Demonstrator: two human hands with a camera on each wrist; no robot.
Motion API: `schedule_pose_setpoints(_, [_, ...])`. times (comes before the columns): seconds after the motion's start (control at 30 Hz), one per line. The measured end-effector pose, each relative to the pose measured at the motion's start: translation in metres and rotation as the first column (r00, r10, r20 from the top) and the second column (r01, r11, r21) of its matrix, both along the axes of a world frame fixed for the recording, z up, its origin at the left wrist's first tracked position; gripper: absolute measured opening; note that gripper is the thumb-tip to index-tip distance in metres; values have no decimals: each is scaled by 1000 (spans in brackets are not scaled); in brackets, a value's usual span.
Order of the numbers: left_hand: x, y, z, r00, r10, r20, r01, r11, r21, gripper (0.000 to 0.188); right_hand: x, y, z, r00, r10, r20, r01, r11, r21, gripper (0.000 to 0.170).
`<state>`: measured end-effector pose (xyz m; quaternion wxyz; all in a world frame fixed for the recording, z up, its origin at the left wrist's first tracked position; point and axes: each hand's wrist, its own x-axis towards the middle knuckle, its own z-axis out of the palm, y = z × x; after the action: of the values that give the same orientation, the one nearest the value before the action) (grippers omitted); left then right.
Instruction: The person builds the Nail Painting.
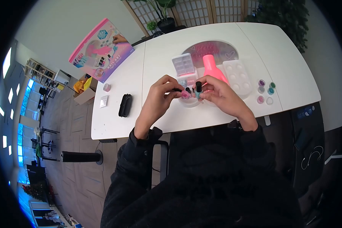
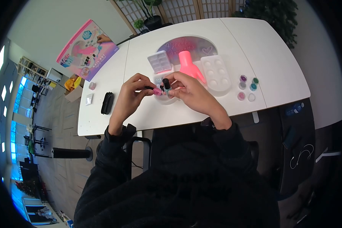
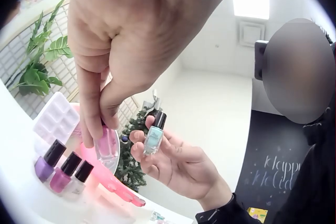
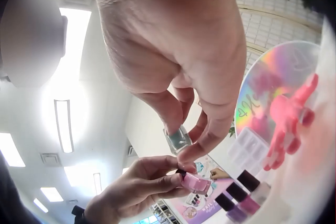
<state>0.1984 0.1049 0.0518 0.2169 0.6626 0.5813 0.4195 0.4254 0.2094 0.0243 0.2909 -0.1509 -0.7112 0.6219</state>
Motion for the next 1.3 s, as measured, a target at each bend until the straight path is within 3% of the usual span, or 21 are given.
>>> schedule_pose_setpoints(0.13, [3,-3,10,994,28,-109,-30,999,-14,23,0,2,1,999,42,13,-40,995,-90,35])
schedule_pose_setpoints(0.2, [4,-3,8,991,44,-128,-47,999,-19,24,0,4,7,999,-6,50,11,995,-98,25])
schedule_pose_setpoints(0.27, [4,-2,-2,999,36,-31,-34,998,54,24,-2,5,8,996,-64,65,69,994,-86,24])
schedule_pose_setpoints(0.33, [4,-1,-9,996,31,-83,-26,998,63,24,-4,5,6,989,-122,79,128,989,-73,22])
schedule_pose_setpoints(0.4, [6,-2,-11,985,20,-169,-9,998,67,24,-3,3,4,980,-198,9,193,964,183,22])
schedule_pose_setpoints(0.7, [9,0,-26,950,44,-308,4,988,153,25,-9,-1,-2,954,-295,47,240,851,468,29])
schedule_pose_setpoints(1.13, [7,1,-39,955,65,-289,-12,983,182,23,-24,-4,-23,974,-227,-13,208,865,456,22])
schedule_pose_setpoints(1.3, [7,0,-40,941,55,-334,2,986,169,19,-25,-6,-24,962,-273,-7,230,798,557,22])
